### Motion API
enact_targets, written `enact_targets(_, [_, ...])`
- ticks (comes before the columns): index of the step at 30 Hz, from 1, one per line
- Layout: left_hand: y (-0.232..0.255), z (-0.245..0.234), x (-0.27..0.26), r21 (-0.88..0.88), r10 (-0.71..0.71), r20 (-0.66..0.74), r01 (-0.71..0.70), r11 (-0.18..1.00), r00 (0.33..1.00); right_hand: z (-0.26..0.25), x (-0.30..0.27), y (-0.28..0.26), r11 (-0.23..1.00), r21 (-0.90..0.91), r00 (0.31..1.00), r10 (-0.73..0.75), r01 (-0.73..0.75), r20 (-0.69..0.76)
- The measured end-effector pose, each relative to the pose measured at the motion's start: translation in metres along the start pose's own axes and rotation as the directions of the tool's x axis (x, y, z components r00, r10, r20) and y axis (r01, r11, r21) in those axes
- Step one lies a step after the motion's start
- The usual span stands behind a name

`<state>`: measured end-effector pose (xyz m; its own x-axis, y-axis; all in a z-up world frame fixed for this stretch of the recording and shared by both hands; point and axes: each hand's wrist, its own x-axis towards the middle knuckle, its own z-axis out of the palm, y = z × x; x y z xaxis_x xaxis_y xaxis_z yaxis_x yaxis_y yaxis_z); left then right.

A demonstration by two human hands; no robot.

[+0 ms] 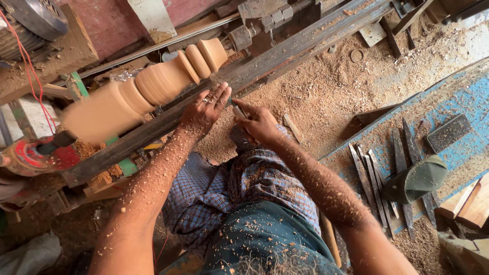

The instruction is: The person shapes a rotating wooden piece on a lathe using a chisel, carving grooves and refining the profile. The person switches between different chisels to create decorative details and smooth surfaces.

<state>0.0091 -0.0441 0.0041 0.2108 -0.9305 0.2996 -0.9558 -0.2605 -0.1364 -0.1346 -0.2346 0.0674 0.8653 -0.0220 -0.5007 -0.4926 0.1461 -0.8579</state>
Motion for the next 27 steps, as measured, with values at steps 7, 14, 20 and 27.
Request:
enact_targets(7, [0.002,0.000,0.007,0.066,0.003,-0.022,-0.001,0.998,1.000,-0.044,0.011,-0.011,0.997,-0.070,0.987,-0.023,0.034,0.157])
enact_targets(14, [0.006,-0.017,0.025,0.043,-0.074,0.118,0.069,0.997,0.990,-0.077,0.029,-0.029,0.977,-0.208,0.968,0.008,0.046,0.250])
enact_targets(20, [0.007,-0.023,0.028,-0.068,-0.085,0.001,0.085,0.994,0.996,-0.089,0.033,-0.044,0.961,-0.271,0.956,0.024,0.059,0.291])
enact_targets(27, [0.010,-0.021,0.031,-0.022,-0.143,0.047,0.144,0.989,0.989,-0.086,0.033,-0.051,0.934,-0.344,0.956,0.004,0.101,0.294])
